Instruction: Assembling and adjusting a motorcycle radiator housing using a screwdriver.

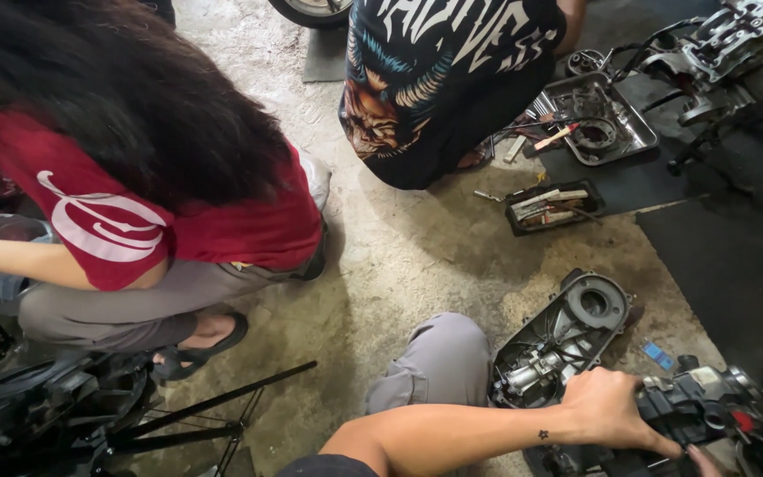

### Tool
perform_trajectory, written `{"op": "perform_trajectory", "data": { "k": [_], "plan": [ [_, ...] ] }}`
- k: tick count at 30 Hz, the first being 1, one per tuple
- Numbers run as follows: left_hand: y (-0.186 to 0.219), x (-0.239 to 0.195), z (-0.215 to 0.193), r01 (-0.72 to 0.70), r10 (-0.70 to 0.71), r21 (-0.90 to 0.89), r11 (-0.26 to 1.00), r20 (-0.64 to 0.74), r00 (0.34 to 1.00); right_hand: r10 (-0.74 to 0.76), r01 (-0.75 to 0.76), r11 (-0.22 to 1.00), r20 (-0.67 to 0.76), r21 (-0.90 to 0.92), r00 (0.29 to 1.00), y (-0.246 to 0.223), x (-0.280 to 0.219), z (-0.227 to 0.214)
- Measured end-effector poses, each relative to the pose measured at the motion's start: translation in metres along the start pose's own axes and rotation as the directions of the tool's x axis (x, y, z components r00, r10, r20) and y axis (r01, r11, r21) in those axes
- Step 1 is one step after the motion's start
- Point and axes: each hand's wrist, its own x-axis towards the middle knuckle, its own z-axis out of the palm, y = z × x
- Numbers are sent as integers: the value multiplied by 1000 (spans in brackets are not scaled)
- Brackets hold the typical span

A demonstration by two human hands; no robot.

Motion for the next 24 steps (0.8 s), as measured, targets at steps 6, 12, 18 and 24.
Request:
{"op": "perform_trajectory", "data": {
  "k": [6, 12, 18, 24],
  "plan": [
    [2, -3, -1, 30, -30, -11, 999, 27, 999, 13, -13, 1000, 5, -4, 1000, 32, -16, 77],
    [7, -10, -2, 115, -116, -172, 978, 4, 993, 61, -54, 997, -120, 62, 991, -60, -38, 127],
    [7, -11, -1, 96, -92, -214, 972, 27, 995, -60, 130, 980, -400, 150, 914, -204, -65, 120],
    [10, -14, 1, 91, -89, -135, 987, 26, 996, 310, -290, 949, -534, 124, 787, -311, -82, 115]
  ]
}}
